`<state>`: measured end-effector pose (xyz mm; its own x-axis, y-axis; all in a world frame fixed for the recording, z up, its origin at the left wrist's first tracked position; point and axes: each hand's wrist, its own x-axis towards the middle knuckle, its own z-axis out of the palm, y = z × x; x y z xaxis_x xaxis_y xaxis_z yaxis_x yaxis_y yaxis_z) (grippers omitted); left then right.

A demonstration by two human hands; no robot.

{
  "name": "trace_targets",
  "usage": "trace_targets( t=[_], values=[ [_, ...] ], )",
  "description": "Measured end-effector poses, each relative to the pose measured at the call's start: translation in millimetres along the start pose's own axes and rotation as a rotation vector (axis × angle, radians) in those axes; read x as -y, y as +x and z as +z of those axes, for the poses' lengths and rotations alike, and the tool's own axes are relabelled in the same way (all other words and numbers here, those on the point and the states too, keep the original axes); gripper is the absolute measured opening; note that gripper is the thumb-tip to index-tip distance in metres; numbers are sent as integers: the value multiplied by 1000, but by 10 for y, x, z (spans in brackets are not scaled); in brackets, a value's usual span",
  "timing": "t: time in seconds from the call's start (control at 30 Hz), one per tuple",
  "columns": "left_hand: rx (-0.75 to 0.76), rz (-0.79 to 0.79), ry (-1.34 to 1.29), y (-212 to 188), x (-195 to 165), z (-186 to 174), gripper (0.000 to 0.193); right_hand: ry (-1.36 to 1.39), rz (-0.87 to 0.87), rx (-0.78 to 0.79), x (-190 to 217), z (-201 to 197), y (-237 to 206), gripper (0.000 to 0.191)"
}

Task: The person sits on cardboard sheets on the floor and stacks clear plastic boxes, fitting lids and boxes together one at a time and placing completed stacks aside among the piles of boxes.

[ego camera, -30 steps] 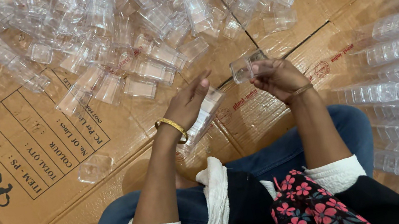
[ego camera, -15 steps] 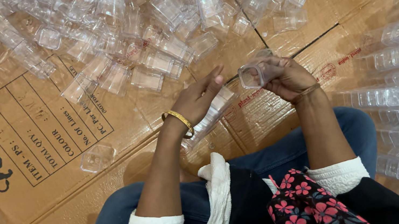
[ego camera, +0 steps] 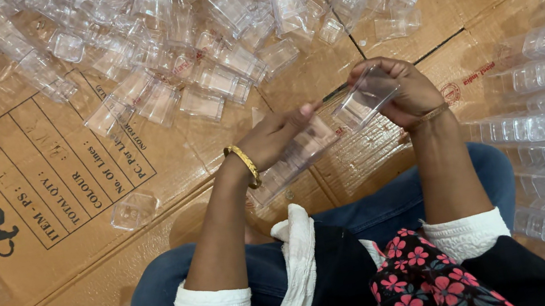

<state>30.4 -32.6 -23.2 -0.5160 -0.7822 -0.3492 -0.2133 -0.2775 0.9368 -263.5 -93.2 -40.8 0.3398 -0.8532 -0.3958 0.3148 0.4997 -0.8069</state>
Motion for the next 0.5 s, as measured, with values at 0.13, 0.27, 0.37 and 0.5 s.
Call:
trace_targets(
  t=[0.13, 0.27, 0.37, 0.5],
  values=[
    [40, 78, -38, -24, 17, 10, 77, 4, 17, 20, 45, 70, 21, 19],
    [12, -40, 26, -62, -17, -8, 69, -4, 2, 17, 68, 69, -8, 22],
    [-119, -22, 21, -105, -67, -108, 68, -52, -34, -40, -5, -50, 32, 21],
    [-518, 68, -179, -254, -118, -462, 77, -71, -160, -131, -545, 97, 303, 14]
  ],
)
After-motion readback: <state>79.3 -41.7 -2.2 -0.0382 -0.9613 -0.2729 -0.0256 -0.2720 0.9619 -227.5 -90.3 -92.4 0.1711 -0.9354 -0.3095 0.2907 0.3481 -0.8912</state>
